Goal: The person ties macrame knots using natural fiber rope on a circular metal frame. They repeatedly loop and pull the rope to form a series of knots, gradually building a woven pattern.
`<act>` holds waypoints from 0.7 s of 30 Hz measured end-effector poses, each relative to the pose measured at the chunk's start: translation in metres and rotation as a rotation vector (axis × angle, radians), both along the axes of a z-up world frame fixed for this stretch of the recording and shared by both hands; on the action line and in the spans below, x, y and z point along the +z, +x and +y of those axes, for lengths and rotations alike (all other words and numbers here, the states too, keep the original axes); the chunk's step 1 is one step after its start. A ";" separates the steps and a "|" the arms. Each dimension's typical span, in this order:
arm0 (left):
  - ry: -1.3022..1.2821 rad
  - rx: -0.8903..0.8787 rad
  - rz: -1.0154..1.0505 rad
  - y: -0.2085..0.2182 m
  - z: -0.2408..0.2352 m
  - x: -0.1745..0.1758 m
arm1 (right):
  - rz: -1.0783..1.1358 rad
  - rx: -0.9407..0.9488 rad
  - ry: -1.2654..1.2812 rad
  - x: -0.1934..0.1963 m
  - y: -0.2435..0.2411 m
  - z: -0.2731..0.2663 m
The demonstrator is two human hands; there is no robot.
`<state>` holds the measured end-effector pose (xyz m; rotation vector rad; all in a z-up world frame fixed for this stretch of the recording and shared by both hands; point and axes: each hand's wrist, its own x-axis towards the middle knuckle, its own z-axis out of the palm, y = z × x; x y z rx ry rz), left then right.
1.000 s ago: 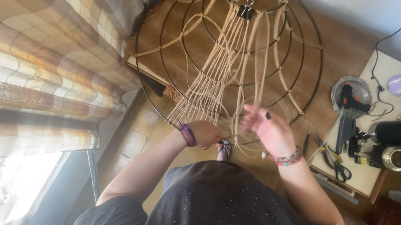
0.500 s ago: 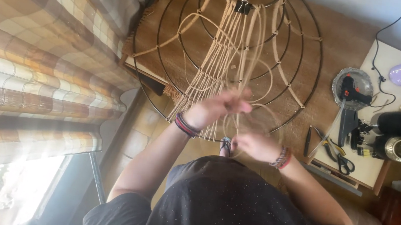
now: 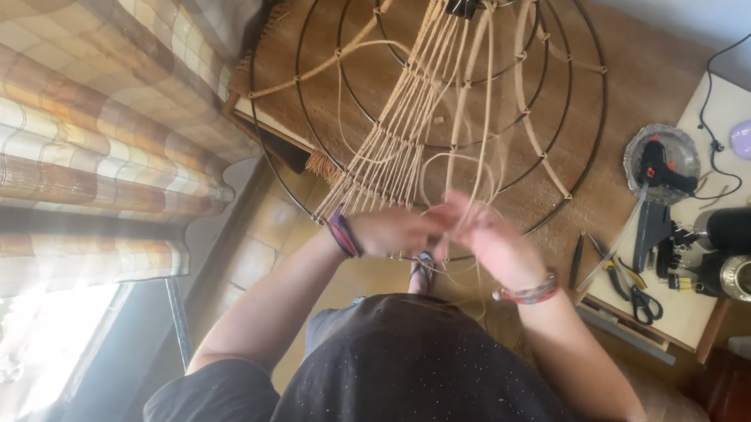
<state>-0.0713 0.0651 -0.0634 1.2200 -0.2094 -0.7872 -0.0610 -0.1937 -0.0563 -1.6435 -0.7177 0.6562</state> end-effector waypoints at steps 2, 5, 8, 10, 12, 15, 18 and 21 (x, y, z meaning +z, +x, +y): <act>0.958 -0.531 -0.886 -0.009 -0.007 -0.031 | 0.321 -0.235 0.578 0.014 0.005 0.001; 0.383 0.034 -0.257 -0.009 -0.010 0.141 | 0.060 0.005 -0.191 0.030 -0.011 0.013; -0.452 0.099 -0.219 0.016 0.003 0.054 | -0.134 0.235 -0.153 0.016 -0.013 0.012; 0.132 -0.145 -0.543 -0.006 0.000 0.058 | 0.219 0.067 0.167 0.044 0.002 0.015; 0.738 -0.403 -0.830 -0.017 -0.003 0.053 | 0.573 -0.114 0.498 0.035 0.006 0.009; 0.701 -0.252 -0.825 -0.007 -0.006 0.055 | 0.215 -0.316 0.145 -0.002 -0.006 -0.004; -0.191 0.241 -0.285 -0.001 -0.002 0.056 | -0.151 0.160 -0.701 0.013 -0.024 0.014; 0.136 -0.010 -0.254 -0.014 -0.007 -0.046 | -0.161 -0.067 -0.176 0.007 -0.007 0.007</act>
